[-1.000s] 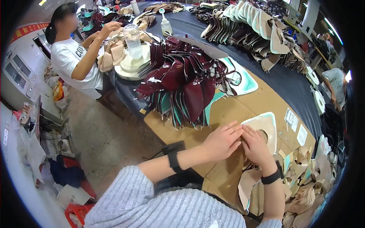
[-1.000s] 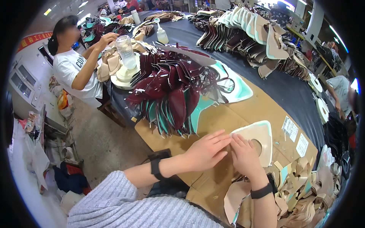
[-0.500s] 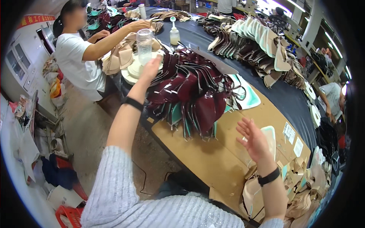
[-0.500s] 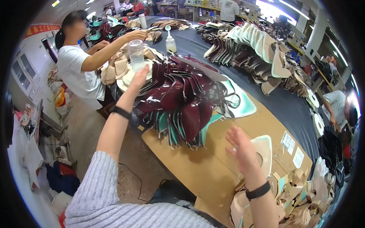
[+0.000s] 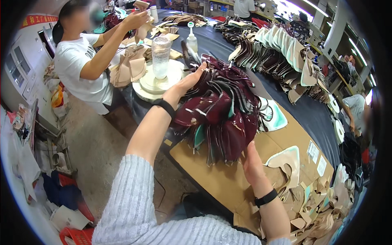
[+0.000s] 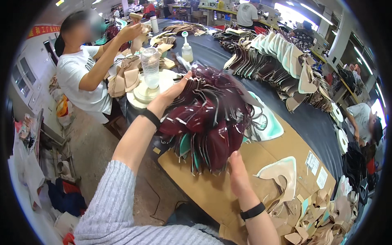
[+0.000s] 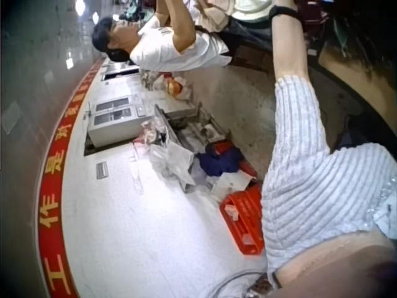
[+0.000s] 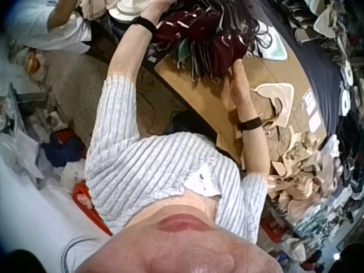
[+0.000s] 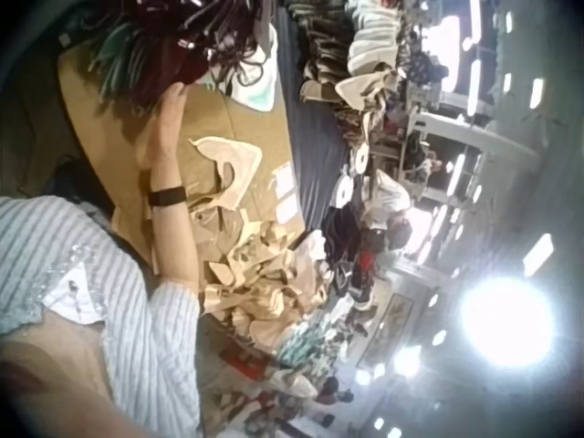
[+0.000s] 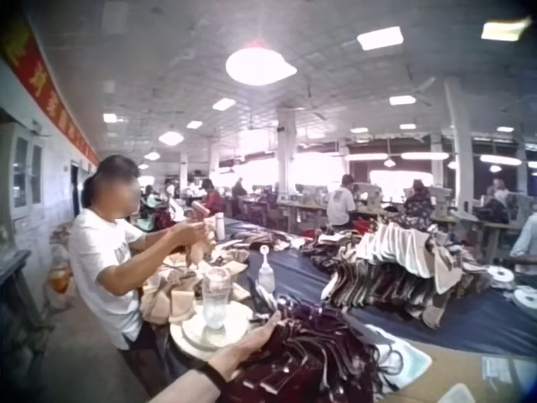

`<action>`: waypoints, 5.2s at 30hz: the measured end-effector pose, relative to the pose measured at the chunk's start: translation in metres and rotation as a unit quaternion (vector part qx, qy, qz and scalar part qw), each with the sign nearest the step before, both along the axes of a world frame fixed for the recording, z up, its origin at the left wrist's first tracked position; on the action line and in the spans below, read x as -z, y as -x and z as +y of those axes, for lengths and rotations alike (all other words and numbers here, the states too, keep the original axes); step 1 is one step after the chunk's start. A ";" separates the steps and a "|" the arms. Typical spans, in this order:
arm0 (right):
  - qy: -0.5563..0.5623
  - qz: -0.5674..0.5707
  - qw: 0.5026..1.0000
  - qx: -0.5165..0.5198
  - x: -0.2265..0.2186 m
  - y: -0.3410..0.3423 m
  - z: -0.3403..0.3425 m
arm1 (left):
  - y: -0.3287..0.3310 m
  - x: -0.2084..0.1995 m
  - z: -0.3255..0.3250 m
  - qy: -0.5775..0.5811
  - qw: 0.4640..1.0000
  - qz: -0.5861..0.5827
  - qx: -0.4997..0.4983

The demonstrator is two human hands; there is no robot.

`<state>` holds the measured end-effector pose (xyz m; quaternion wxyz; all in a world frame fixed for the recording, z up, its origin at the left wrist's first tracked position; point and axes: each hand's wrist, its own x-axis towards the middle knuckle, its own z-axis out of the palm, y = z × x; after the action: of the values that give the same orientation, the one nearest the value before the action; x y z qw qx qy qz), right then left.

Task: The recorder is assembling shoe components, specifically attaching leather pieces to a heel structure at a factory workbench.

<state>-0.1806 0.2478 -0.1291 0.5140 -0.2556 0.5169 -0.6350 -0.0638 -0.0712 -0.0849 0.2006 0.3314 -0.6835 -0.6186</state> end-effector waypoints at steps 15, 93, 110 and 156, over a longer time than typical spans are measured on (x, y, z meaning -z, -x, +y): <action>0.044 0.102 0.994 0.019 0.003 -0.005 -0.029 | 0.035 0.043 -0.049 -0.100 0.977 0.188 -0.029; -0.035 0.509 0.860 0.019 -0.021 0.073 0.296 | 0.093 0.016 0.377 0.305 0.716 0.178 0.602; -0.049 0.437 0.898 -0.002 0.006 0.079 0.279 | 0.135 0.023 0.374 0.147 0.872 0.139 0.446; -0.027 0.257 0.947 0.190 -0.009 0.069 0.303 | 0.143 0.069 0.333 0.527 0.664 0.113 0.518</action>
<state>-0.2492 0.5505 -0.1201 0.2403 -0.2935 0.6872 -0.6196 -0.2069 0.2622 -0.1539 0.0648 -0.3100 -0.9289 -0.1920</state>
